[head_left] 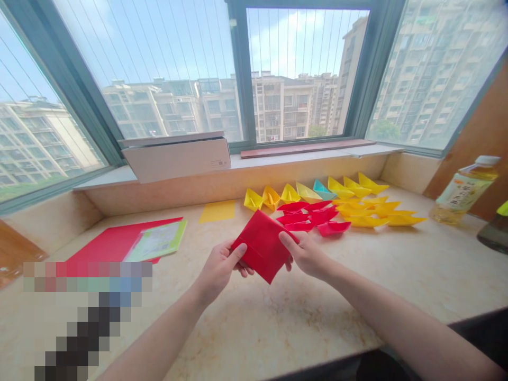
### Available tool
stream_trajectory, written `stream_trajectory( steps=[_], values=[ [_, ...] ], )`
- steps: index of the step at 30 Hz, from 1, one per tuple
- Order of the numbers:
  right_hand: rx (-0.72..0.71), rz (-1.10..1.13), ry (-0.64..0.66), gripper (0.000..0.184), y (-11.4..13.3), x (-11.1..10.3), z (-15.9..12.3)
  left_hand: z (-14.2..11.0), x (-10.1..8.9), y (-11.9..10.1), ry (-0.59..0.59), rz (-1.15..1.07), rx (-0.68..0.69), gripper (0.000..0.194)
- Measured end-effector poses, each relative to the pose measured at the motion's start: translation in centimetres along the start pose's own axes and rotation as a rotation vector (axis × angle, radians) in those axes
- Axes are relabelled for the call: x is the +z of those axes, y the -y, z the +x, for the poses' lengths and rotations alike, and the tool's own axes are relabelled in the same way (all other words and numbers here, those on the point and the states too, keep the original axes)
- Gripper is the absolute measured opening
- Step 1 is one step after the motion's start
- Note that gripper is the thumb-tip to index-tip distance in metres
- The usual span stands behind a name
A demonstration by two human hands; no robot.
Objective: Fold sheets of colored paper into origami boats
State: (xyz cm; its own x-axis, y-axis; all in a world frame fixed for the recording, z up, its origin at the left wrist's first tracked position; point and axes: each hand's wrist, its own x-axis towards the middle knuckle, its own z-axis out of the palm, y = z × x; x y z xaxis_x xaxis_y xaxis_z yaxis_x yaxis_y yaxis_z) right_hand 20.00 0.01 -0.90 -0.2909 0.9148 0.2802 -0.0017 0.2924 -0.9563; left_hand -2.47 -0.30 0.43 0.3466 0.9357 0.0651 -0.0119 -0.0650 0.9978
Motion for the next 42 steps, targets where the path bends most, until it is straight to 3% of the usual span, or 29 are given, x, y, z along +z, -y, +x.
stream_trajectory(
  steps=[8, 17, 20, 22, 24, 27, 30, 33, 38, 42],
  values=[
    [-0.014, -0.031, 0.091, 0.050, -0.2, -0.4, 0.3, -0.1, 0.2, -0.3, -0.074, -0.014, 0.017, 0.040],
    [-0.035, -0.092, -0.060, 0.043, -0.4, -0.3, 0.6, -0.4, 0.5, -1.0, 0.016, -0.001, -0.015, 0.044],
    [-0.092, -0.200, -0.223, 0.040, -0.8, -0.3, 0.6, -0.3, 0.4, -0.9, -0.094, 0.014, 0.001, 0.043],
    [-0.203, -0.327, -0.345, 0.055, -1.0, -0.4, 0.6, -0.1, 0.4, -0.8, -0.222, 0.009, 0.017, 0.044],
    [-0.342, -0.479, -0.391, 0.049, -1.1, -0.3, 0.5, 0.1, 0.5, -0.5, -0.305, -0.014, 0.034, 0.046],
    [-0.463, -0.614, -0.269, 0.035, -1.1, 0.5, 0.2, 0.1, 0.8, -0.1, -0.295, -0.038, 0.086, 0.048],
    [-0.437, -0.638, -0.113, 0.047, -1.4, 1.5, -0.1, -0.2, 1.1, 0.3, -0.145, -0.016, 0.166, 0.050],
    [-0.432, -0.642, -0.108, 0.059, -1.9, 1.9, -0.1, -0.7, 1.5, 0.6, -0.019, 0.037, 0.217, 0.053],
    [-0.477, -0.631, -0.145, 0.056, -2.3, 1.7, 0.2, -0.7, 1.7, 0.6, -0.102, 0.036, 0.188, 0.047],
    [-0.481, -0.646, -0.142, 0.050, -1.8, 1.9, 0.1, -0.5, 1.4, 0.7, -0.100, 0.040, 0.192, 0.043]
  ],
)
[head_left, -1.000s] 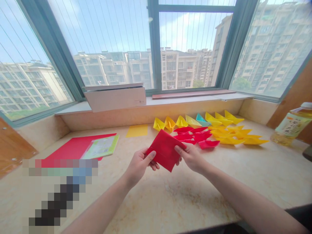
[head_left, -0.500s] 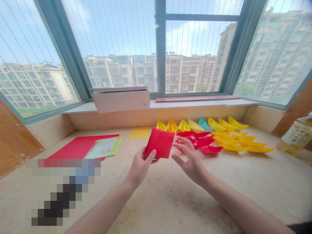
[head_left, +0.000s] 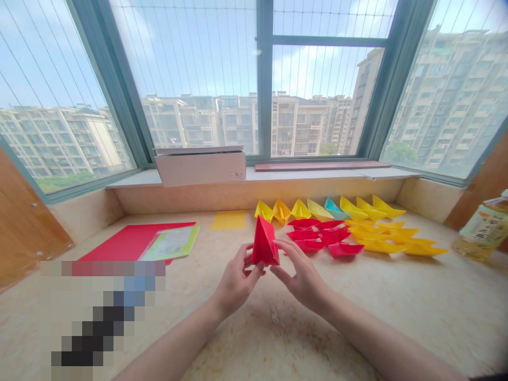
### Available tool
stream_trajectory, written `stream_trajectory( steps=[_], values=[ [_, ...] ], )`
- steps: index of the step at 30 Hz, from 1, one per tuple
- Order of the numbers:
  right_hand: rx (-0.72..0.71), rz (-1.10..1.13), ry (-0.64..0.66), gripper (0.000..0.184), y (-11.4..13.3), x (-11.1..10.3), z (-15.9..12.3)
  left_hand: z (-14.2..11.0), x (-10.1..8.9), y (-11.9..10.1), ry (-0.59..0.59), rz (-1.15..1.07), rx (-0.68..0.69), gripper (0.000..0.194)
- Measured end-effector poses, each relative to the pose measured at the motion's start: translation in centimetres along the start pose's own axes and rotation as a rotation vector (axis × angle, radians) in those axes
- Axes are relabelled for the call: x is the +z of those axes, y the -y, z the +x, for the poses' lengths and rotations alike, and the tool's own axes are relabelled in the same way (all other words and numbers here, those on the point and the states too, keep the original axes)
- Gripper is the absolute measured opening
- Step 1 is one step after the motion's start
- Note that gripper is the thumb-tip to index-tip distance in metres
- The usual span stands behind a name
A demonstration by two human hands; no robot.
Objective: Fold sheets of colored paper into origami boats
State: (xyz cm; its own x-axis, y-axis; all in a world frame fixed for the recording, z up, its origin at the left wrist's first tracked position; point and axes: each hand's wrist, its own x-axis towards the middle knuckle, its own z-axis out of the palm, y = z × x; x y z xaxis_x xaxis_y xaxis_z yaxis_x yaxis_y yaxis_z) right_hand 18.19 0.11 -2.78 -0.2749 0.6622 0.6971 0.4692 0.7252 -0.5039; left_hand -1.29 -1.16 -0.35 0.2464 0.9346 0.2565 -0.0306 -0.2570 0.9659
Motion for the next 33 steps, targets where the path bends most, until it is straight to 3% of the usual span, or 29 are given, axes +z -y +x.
stream_trajectory(
  steps=[4, 9, 14, 17, 21, 26, 31, 33],
  values=[
    [-0.049, -0.054, 0.036, 0.046, 0.5, -0.2, -0.1, -0.2, -0.2, 0.0, 0.026, -0.048, -0.001, 0.046],
    [-0.186, -0.282, 0.054, 0.052, 0.5, 0.3, -0.4, -0.6, 0.2, 0.3, 0.208, -0.230, -0.005, 0.064],
    [-0.227, -0.294, 0.088, 0.052, 0.3, 0.8, 0.1, 0.7, 0.2, 1.0, 0.045, -0.239, -0.062, 0.047],
    [-0.153, -0.186, 0.004, 0.050, 0.0, 0.4, 0.7, 1.3, -0.3, 0.7, -0.011, -0.254, -0.085, 0.041],
    [0.043, 0.059, -0.191, 0.044, -1.0, -0.5, 1.1, 0.9, -1.1, -0.4, 0.038, -0.269, -0.143, 0.040],
    [0.251, 0.328, -0.047, 0.030, -1.6, -0.9, 0.9, 1.9, -1.0, -0.8, 0.150, -0.220, -0.169, 0.040],
    [0.313, 0.497, 0.010, 0.033, -1.1, -1.2, 1.0, 4.4, -0.7, -0.2, 0.057, -0.017, -0.070, 0.041],
    [0.313, 0.561, 0.086, 0.040, -1.0, -1.5, 0.9, 4.5, -0.6, 0.1, 0.086, 0.010, -0.075, 0.042]
  ],
)
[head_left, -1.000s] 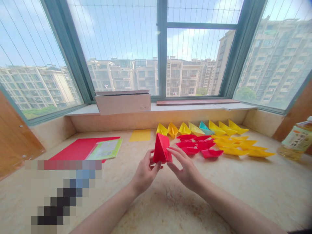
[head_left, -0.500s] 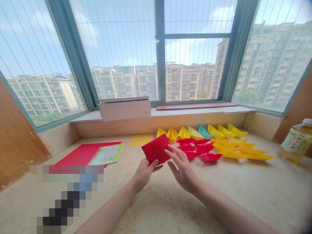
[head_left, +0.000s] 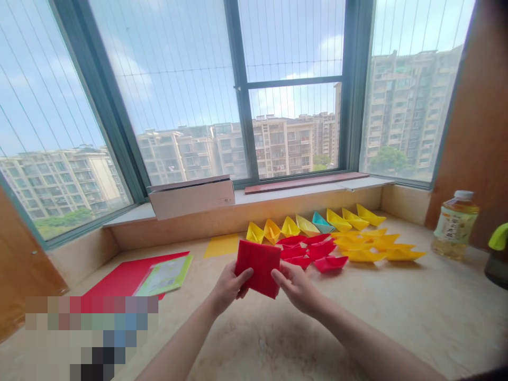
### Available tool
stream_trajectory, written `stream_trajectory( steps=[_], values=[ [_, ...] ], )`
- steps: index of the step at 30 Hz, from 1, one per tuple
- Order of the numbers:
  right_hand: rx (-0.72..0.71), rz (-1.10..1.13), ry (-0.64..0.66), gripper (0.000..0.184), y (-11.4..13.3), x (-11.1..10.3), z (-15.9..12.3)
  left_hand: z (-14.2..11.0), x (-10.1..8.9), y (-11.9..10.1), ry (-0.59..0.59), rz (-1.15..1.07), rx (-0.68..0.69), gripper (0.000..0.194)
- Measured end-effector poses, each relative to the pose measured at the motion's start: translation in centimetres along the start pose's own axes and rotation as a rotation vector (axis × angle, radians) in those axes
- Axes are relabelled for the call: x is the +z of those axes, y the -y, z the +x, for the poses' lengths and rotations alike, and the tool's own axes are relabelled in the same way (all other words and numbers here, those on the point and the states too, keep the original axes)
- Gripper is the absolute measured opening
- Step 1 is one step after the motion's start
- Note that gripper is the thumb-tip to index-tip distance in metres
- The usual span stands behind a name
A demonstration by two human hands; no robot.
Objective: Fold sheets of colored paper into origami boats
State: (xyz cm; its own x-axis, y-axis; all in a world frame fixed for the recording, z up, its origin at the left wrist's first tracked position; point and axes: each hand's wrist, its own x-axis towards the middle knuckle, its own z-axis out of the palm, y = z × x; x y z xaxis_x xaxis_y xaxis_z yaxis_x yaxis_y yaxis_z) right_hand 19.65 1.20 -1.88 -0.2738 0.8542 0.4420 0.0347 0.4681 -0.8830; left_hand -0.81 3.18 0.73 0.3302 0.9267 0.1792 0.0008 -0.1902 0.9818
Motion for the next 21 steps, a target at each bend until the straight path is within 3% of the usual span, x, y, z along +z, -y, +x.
stream_trajectory(
  steps=[3, 6, 10, 14, 21],
  values=[
    [0.131, 0.078, 0.096, 0.049, -0.1, -0.2, -0.3, -0.8, 0.4, 0.5, 0.077, 0.044, -0.040, 0.043],
    [0.244, 0.110, 0.092, 0.051, -0.1, -0.2, -0.7, -1.9, 0.9, 0.7, 0.078, 0.077, -0.059, 0.041],
    [0.248, 0.204, 0.087, 0.047, 0.6, -0.2, -0.9, -3.0, 1.2, 0.3, 0.110, 0.050, -0.084, 0.039],
    [0.289, 0.318, 0.018, 0.054, 1.6, -0.3, -1.0, -3.6, 1.5, -0.4, 0.182, 0.062, -0.090, 0.037],
    [0.293, 0.253, -0.018, 0.049, 2.5, -1.1, -1.1, -3.7, 2.4, 0.0, 0.206, 0.010, -0.117, 0.043]
  ],
)
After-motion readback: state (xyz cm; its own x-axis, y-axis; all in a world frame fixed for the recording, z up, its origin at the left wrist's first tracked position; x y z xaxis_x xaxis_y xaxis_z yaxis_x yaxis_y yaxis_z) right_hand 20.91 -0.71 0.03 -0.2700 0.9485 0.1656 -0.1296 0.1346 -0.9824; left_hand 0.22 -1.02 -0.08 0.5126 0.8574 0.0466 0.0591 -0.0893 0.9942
